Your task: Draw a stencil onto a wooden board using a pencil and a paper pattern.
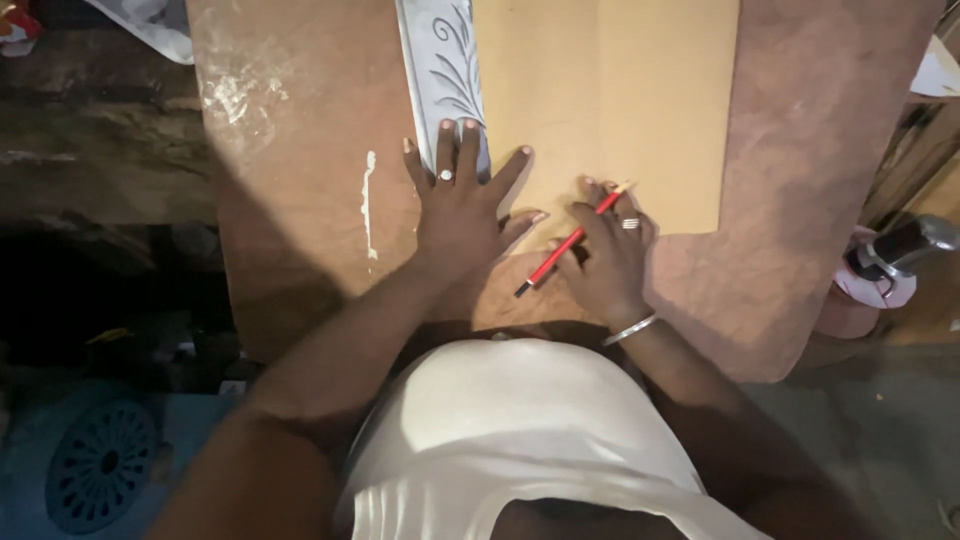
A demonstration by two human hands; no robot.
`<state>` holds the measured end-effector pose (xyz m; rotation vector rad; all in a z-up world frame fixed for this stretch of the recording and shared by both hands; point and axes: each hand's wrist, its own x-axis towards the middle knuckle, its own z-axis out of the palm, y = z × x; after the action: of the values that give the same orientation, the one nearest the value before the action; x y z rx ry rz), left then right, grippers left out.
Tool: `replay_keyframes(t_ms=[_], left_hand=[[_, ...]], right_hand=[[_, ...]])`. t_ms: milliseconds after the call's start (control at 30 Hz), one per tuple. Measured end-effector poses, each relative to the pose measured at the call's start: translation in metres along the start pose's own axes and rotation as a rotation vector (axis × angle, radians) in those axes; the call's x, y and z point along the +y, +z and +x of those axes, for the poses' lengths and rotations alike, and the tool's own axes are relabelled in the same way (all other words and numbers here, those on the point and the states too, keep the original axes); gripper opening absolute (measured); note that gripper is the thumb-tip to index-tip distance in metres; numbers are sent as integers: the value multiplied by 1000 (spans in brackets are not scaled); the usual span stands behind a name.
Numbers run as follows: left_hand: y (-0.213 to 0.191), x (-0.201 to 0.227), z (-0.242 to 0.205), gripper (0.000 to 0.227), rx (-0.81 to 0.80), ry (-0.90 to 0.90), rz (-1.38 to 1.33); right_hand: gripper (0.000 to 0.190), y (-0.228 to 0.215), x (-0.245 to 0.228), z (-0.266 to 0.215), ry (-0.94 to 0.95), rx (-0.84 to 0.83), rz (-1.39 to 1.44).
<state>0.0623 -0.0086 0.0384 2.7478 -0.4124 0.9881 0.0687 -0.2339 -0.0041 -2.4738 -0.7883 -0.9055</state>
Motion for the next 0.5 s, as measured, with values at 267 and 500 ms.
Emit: replay_keyframes(t_ms=[267,500], left_hand=[[9,1,-2,76,-14,-22,-4],[13,16,2,68,-36,-74,-57]], right_hand=[[47,-16,66,-6,107,99,-21],[46,-15,64,-27,95,74,-220]])
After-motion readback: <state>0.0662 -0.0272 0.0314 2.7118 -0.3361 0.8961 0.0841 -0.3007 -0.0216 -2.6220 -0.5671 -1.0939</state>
